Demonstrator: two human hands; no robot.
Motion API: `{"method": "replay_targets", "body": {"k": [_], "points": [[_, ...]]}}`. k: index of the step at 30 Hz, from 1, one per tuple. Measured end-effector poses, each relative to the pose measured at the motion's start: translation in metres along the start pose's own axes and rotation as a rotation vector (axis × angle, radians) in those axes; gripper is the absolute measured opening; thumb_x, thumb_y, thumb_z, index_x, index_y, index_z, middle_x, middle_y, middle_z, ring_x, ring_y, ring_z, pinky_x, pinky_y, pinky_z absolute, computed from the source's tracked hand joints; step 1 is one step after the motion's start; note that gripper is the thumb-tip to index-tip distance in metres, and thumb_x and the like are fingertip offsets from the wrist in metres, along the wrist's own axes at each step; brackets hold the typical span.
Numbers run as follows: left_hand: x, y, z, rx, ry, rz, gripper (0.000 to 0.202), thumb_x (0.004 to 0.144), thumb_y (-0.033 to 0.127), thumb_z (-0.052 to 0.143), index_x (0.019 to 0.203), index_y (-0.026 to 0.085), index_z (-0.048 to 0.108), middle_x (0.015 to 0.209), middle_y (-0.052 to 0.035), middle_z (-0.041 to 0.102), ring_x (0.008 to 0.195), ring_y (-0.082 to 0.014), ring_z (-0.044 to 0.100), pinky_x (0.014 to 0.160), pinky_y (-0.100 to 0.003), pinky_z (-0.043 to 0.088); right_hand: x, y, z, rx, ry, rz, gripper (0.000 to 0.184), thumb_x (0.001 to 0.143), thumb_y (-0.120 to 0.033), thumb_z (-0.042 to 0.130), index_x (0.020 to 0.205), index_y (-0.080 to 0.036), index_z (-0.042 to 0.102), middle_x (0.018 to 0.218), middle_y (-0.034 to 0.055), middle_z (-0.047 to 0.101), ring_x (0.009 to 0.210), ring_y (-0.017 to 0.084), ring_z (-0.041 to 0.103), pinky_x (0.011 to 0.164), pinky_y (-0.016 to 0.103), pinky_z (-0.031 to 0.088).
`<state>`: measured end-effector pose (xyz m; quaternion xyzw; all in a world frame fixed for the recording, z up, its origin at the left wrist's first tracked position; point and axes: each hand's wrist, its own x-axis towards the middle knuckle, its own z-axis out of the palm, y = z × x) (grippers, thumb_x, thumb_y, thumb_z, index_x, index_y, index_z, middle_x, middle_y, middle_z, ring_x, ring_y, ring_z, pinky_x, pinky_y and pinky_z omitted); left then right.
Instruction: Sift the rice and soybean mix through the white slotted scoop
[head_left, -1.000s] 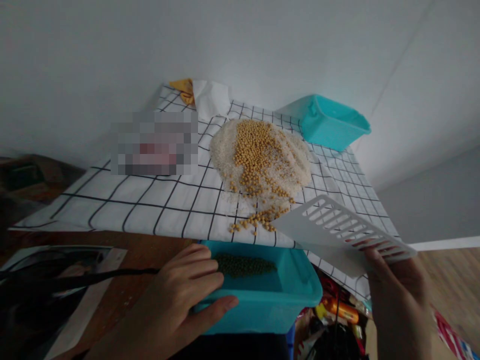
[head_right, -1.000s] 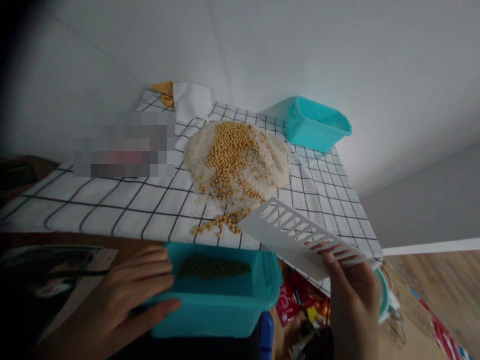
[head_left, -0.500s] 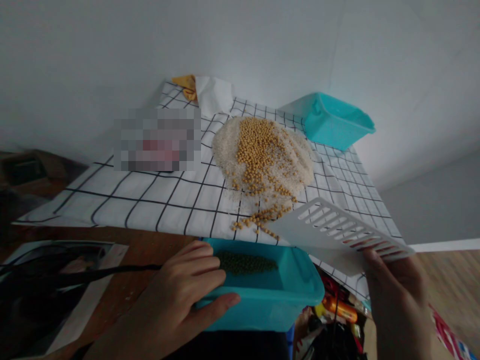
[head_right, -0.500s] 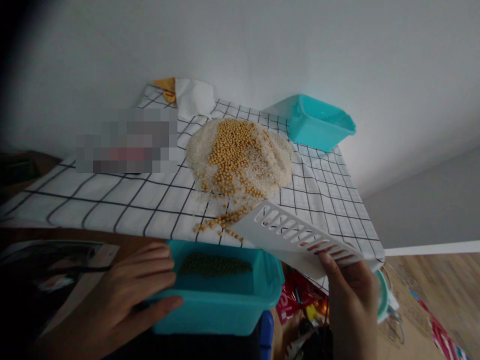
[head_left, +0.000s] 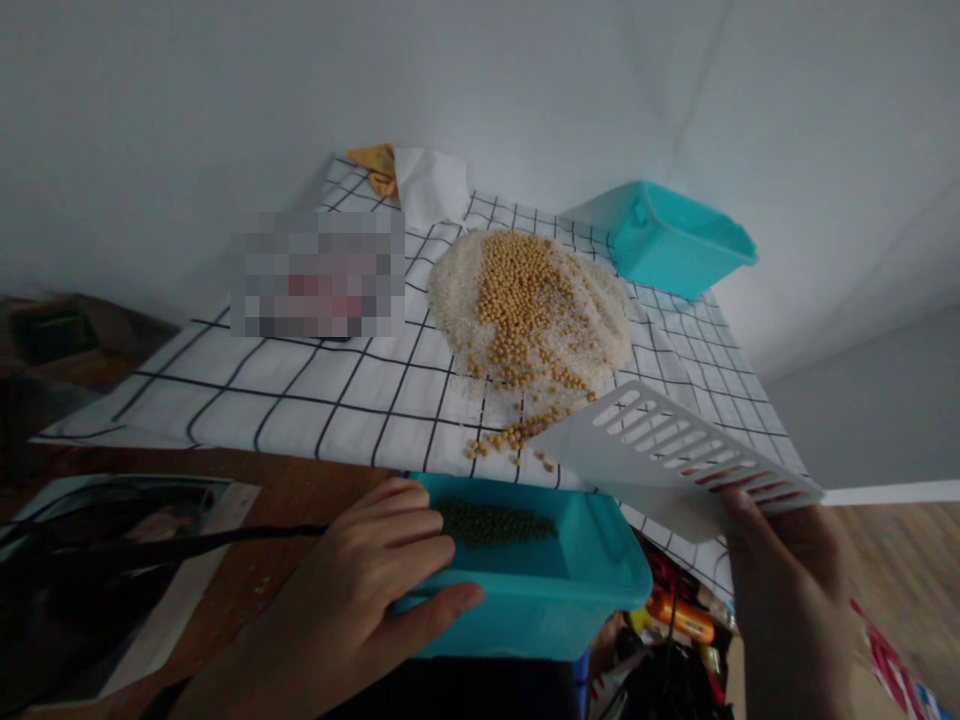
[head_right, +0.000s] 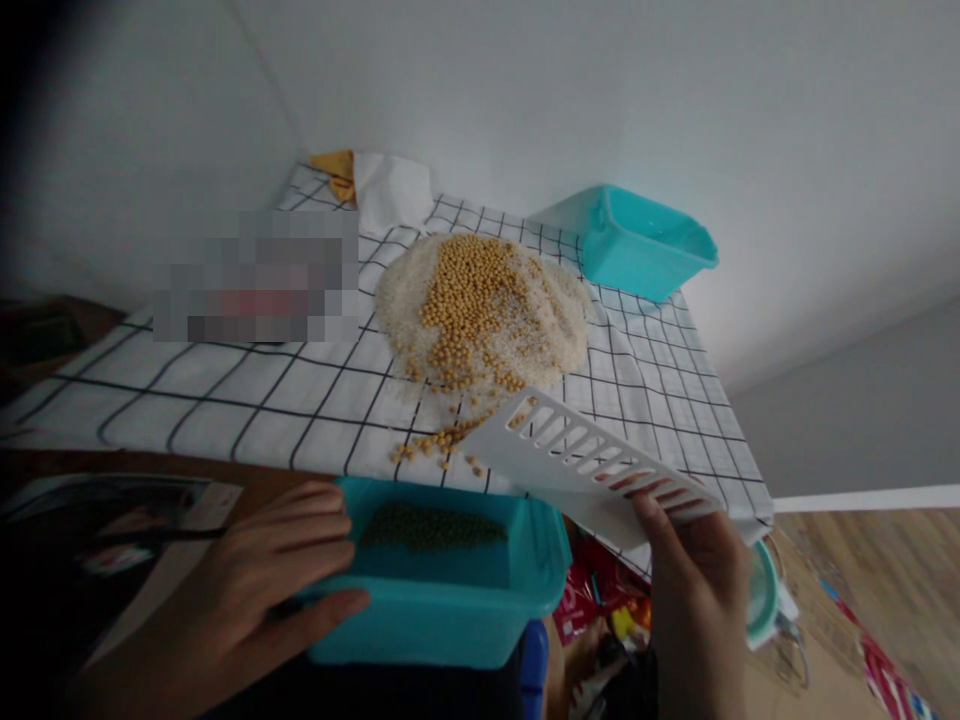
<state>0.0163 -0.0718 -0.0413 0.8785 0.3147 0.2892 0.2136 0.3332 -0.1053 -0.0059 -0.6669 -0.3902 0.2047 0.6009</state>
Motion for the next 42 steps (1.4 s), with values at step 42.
{"method": "replay_targets", "body": {"k": [42], "points": [[-0.020, 0.007, 0.008, 0.186, 0.217, 0.202, 0.052, 0.104, 0.044, 0.041, 0.059, 0.020, 0.048, 0.054, 0.0012, 0.050, 0.060, -0.0151, 0.047, 0.080, -0.031, 0.044, 0.008, 0.002, 0.016, 0.122, -0.107, 0.062, 0.021, 0.073, -0.031, 0.080, 0.090, -0.020, 0.076, 0.088, 0.0065, 0.077, 0.090, 0.025, 0.072, 0.087, 0.039, 0.052]]}}
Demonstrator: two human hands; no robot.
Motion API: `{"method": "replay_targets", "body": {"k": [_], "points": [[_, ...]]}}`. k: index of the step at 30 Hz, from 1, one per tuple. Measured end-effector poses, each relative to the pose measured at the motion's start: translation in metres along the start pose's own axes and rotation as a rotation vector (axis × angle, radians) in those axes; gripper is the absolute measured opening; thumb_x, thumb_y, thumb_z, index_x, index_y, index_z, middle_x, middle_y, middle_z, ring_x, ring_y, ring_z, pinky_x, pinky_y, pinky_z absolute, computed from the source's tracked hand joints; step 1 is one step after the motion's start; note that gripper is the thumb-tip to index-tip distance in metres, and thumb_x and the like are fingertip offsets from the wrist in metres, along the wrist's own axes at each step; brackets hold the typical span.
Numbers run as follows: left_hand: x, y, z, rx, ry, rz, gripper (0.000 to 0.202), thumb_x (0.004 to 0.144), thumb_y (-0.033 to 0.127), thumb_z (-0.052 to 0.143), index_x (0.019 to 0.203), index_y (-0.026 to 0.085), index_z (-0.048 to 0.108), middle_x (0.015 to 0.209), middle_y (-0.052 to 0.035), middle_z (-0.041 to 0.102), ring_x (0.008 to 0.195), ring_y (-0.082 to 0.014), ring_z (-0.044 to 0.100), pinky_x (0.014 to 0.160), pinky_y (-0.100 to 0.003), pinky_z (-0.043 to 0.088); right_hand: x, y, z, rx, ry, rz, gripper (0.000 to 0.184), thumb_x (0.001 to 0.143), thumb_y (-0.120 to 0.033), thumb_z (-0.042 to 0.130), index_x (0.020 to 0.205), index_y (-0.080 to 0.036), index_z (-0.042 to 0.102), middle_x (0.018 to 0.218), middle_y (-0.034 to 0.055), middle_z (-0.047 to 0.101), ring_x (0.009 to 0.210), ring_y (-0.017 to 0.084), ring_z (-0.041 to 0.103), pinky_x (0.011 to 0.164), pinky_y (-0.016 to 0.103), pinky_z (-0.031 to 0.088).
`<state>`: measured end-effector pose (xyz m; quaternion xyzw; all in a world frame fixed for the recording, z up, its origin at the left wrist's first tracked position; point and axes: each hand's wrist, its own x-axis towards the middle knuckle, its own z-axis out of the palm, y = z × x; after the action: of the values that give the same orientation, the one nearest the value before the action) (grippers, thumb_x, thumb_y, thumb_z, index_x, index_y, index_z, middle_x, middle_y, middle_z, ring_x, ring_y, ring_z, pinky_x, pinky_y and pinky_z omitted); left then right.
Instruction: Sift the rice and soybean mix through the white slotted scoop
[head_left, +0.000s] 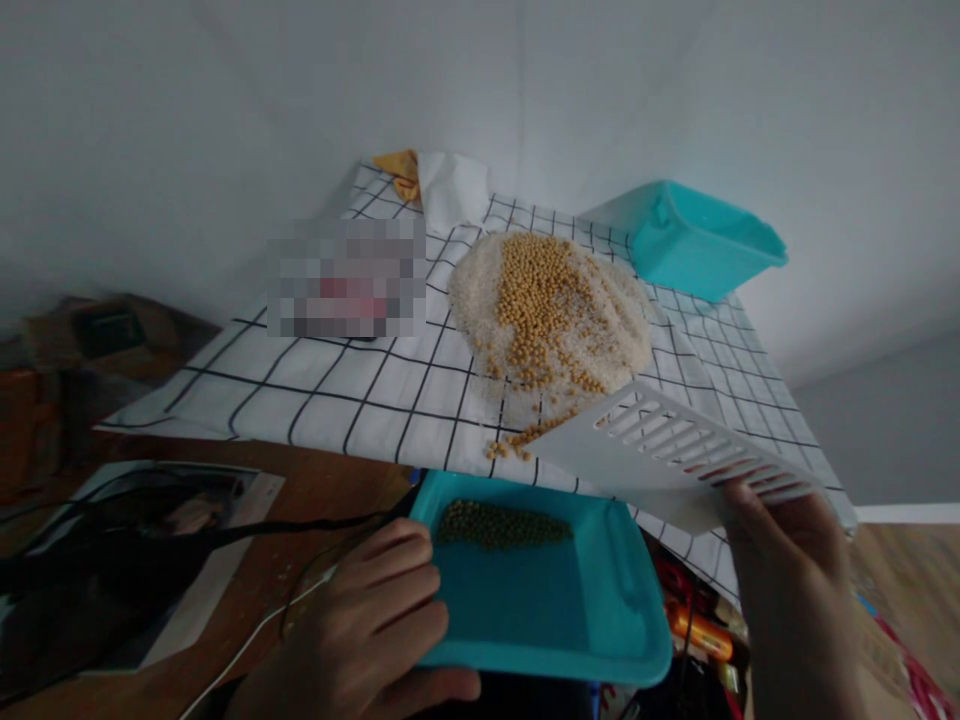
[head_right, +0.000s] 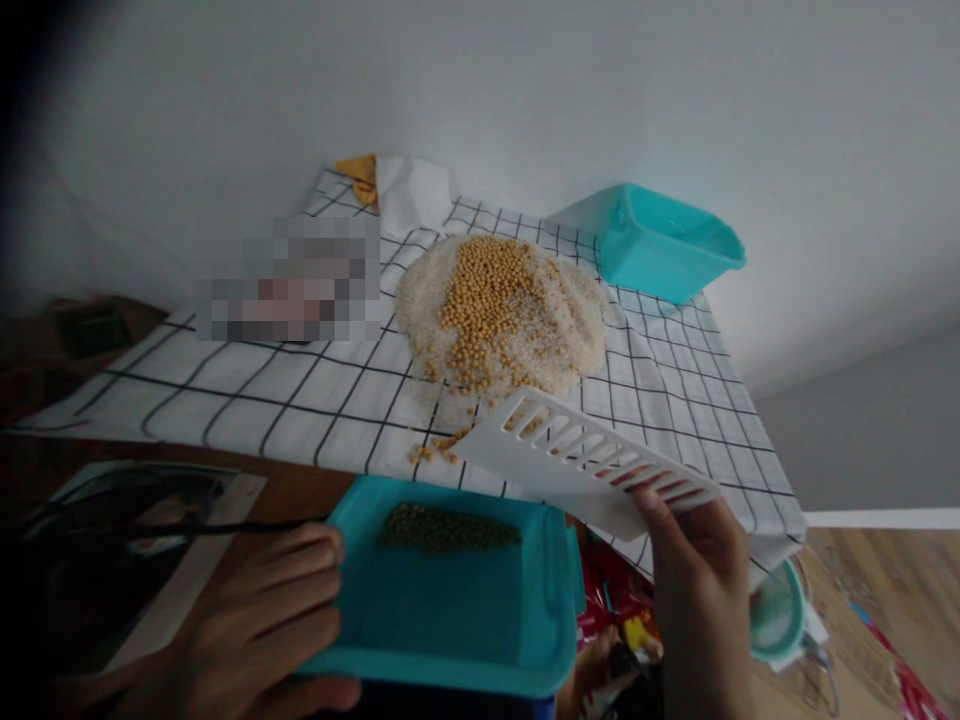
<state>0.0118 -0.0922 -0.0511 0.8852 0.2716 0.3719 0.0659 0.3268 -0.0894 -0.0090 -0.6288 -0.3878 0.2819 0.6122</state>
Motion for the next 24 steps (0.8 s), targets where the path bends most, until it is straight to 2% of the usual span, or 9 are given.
{"method": "replay_targets", "body": {"k": [7, 9, 13, 18, 24], "points": [[-0.020, -0.003, 0.014, -0.030, 0.050, 0.015, 0.052, 0.104, 0.043, 0.041, 0.058, 0.019, 0.047, 0.054, 0.0012, 0.045, 0.060, -0.0149, 0.045, 0.077, -0.034, 0.047, -0.003, -0.006, -0.005, -0.066, -0.041, 0.024, 0.019, 0.072, -0.034, 0.080, 0.081, -0.019, 0.076, 0.084, 0.0070, 0.075, 0.092, 0.027, 0.069, 0.077, 0.034, 0.052], [-0.023, -0.003, 0.017, -0.022, 0.075, 0.036, 0.053, 0.104, 0.043, 0.041, 0.057, 0.019, 0.047, 0.053, 0.0012, 0.045, 0.060, -0.0150, 0.045, 0.076, -0.034, 0.047, -0.004, -0.008, -0.006, -0.043, -0.043, 0.023, 0.016, 0.073, -0.033, 0.079, 0.081, -0.020, 0.075, 0.084, 0.0062, 0.075, 0.090, 0.025, 0.070, 0.079, 0.035, 0.052], [-0.023, -0.002, 0.019, 0.004, 0.091, 0.084, 0.054, 0.104, 0.040, 0.042, 0.055, 0.018, 0.048, 0.051, 0.0013, 0.044, 0.058, -0.0145, 0.044, 0.071, -0.032, 0.047, -0.002, -0.008, -0.005, -0.043, -0.029, 0.005, 0.015, 0.076, -0.032, 0.077, 0.085, -0.020, 0.076, 0.087, 0.0070, 0.077, 0.088, 0.026, 0.072, 0.086, 0.040, 0.053], [-0.021, 0.003, 0.021, 0.025, 0.076, 0.118, 0.053, 0.104, 0.038, 0.044, 0.055, 0.018, 0.049, 0.051, 0.0030, 0.043, 0.055, -0.0131, 0.043, 0.066, -0.030, 0.047, -0.004, -0.005, -0.002, -0.136, -0.065, -0.042, 0.017, 0.075, -0.034, 0.077, 0.083, -0.019, 0.076, 0.088, 0.0074, 0.076, 0.083, 0.026, 0.071, 0.080, 0.037, 0.053], [-0.019, 0.001, 0.020, 0.057, 0.038, 0.163, 0.051, 0.103, 0.037, 0.047, 0.056, 0.018, 0.052, 0.051, 0.0029, 0.046, 0.055, -0.0133, 0.044, 0.068, -0.030, 0.049, -0.010, -0.005, 0.006, -0.110, -0.095, -0.034, 0.018, 0.076, -0.033, 0.077, 0.087, -0.018, 0.075, 0.094, 0.0081, 0.075, 0.095, 0.027, 0.069, 0.075, 0.034, 0.053]]}}
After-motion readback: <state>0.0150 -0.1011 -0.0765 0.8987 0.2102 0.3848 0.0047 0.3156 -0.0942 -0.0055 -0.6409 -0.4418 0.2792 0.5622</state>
